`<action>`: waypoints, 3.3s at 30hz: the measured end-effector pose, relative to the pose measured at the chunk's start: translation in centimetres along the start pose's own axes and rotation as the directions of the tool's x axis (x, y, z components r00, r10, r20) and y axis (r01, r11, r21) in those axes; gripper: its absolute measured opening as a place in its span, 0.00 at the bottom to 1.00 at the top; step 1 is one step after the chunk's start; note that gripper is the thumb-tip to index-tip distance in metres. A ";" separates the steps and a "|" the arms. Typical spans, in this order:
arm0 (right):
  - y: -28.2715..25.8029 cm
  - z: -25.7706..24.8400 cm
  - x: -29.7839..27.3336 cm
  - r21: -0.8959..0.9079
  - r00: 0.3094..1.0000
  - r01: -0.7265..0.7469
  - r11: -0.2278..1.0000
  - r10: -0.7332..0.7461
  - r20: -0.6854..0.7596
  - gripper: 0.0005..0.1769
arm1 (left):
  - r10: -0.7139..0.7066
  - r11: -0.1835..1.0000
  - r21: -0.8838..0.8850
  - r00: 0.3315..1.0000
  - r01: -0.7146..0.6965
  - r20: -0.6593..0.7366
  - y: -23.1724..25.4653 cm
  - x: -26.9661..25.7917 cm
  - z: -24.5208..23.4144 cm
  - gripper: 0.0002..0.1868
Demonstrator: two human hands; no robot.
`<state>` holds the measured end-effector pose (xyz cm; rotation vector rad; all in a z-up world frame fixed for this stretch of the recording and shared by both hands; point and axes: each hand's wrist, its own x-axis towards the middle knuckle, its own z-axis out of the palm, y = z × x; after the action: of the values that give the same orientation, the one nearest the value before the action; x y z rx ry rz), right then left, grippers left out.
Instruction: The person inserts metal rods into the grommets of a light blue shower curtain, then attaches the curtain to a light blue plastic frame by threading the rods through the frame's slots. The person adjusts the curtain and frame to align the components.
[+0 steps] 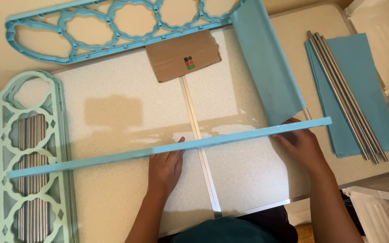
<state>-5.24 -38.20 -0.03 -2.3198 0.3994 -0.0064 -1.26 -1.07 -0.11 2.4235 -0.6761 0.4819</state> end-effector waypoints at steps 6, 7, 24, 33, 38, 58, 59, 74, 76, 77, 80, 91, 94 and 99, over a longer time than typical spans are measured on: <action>-0.8 -1.5 1.5 -0.066 0.980 -0.105 0.992 0.114 0.163 0.18 | -0.034 0.995 0.097 0.998 0.029 0.053 0.9 -0.4 -1.1 0.22; -0.7 -1.8 1.8 -0.040 0.977 -0.091 0.995 0.097 0.189 0.19 | -0.035 0.995 0.098 0.995 0.026 0.094 1.2 -0.5 -1.6 0.24; 1.5 -2.3 15.5 0.425 1.000 -0.016 0.905 0.005 0.027 0.24 | 0.028 0.999 0.013 0.827 -0.042 0.561 2.6 17.2 -17.9 0.21; -7.8 -9.2 20.8 0.271 0.995 0.075 0.960 -0.089 0.040 0.27 | 0.546 0.811 0.184 0.832 -0.555 0.101 -4.8 31.9 -2.8 0.22; -13.0 -8.5 24.6 0.086 0.987 0.142 0.986 -0.148 0.067 0.30 | 0.569 0.773 0.298 0.820 -0.560 0.066 -5.2 36.7 5.5 0.27; -12.8 -4.0 27.0 -0.093 0.970 0.217 0.972 -0.225 -0.092 0.27 | 0.485 0.661 0.597 0.866 -0.454 0.122 -4.6 38.0 12.5 0.37; -12.9 -3.9 26.8 -0.057 0.965 0.238 0.970 -0.243 -0.101 0.26 | 0.478 0.659 0.603 0.869 -0.450 0.127 -4.6 38.0 12.6 0.38; -12.9 -4.0 26.4 0.058 0.946 0.305 0.951 -0.295 -0.138 0.13 | 0.386 0.750 0.544 0.917 -0.376 0.102 -2.4 38.5 13.5 0.39; -12.9 -3.9 26.3 0.081 0.940 0.320 0.944 -0.305 -0.153 0.13 | 0.329 0.773 0.521 0.931 -0.362 0.158 -2.1 38.9 14.1 0.38; -12.9 -4.0 26.2 0.084 0.941 0.317 0.945 -0.302 -0.151 0.15 | 0.349 0.762 0.533 0.927 -0.368 0.140 -2.1 39.1 14.4 0.37; -12.8 -4.3 25.9 0.094 0.944 0.311 0.946 -0.296 -0.149 0.18 | 0.426 0.721 0.568 0.900 -0.397 0.088 -2.3 39.4 15.4 0.35; -12.2 -4.1 26.2 0.113 0.921 0.372 0.921 -0.352 -0.167 0.18 | 0.407 0.744 0.500 0.894 -0.444 0.188 -1.7 39.4 16.0 0.38; -12.0 -4.2 26.3 0.113 0.919 0.376 0.920 -0.356 -0.168 0.18 | 0.435 0.742 0.489 0.884 -0.460 0.172 -1.6 39.4 16.1 0.42; -12.4 -4.3 26.0 0.155 0.942 0.319 0.935 -0.295 -0.158 0.16 | 0.433 0.735 0.492 0.882 -0.466 0.188 -1.5 39.0 16.1 0.43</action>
<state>22.41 -40.54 8.67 -2.1865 0.0909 -0.3382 34.05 -23.66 5.22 2.7775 -1.3271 0.8920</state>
